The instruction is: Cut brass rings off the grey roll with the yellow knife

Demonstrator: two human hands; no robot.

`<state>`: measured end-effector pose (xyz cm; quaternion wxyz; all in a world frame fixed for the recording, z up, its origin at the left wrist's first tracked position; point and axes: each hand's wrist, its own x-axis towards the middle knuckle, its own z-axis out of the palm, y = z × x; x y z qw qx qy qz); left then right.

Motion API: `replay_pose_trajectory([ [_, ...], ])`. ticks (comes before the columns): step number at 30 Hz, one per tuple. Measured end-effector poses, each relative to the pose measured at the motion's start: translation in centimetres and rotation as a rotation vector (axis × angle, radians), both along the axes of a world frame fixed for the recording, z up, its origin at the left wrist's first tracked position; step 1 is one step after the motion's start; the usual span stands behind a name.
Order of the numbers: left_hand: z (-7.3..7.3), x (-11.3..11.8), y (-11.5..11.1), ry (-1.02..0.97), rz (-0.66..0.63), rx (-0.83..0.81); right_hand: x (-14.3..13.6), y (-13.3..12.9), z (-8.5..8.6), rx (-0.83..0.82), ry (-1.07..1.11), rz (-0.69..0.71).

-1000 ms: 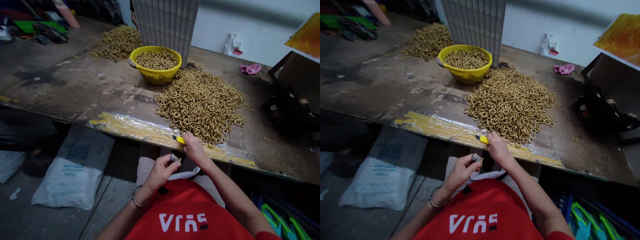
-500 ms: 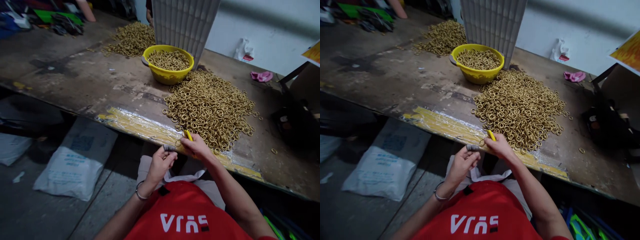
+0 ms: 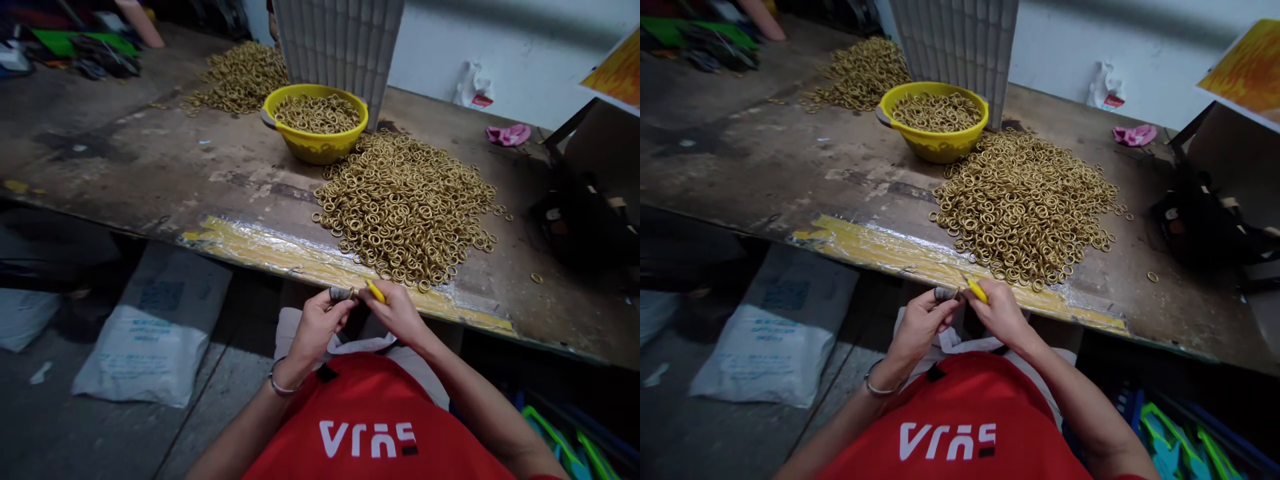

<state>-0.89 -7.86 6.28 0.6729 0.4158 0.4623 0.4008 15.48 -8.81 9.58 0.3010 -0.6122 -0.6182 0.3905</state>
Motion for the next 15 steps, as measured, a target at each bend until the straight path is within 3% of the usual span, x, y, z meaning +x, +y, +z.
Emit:
replay_pose_trajectory([
  [2,0.2,0.0,-0.1,-0.042,-0.01,-0.039,0.4,-1.2,0.0,0.116,-0.318,0.06],
  [5,0.5,0.1,-0.3,-0.014,-0.014,-0.047,0.5,-2.5,-0.1,0.104,-0.593,0.141],
  [12,0.7,0.1,-0.4,0.093,-0.086,0.044,0.4,-2.2,-0.3,0.017,-0.835,0.229],
  [15,1.8,-0.6,-1.0,0.13,-0.169,0.085,1.7,-1.4,-0.8,-0.074,-0.922,0.148],
])
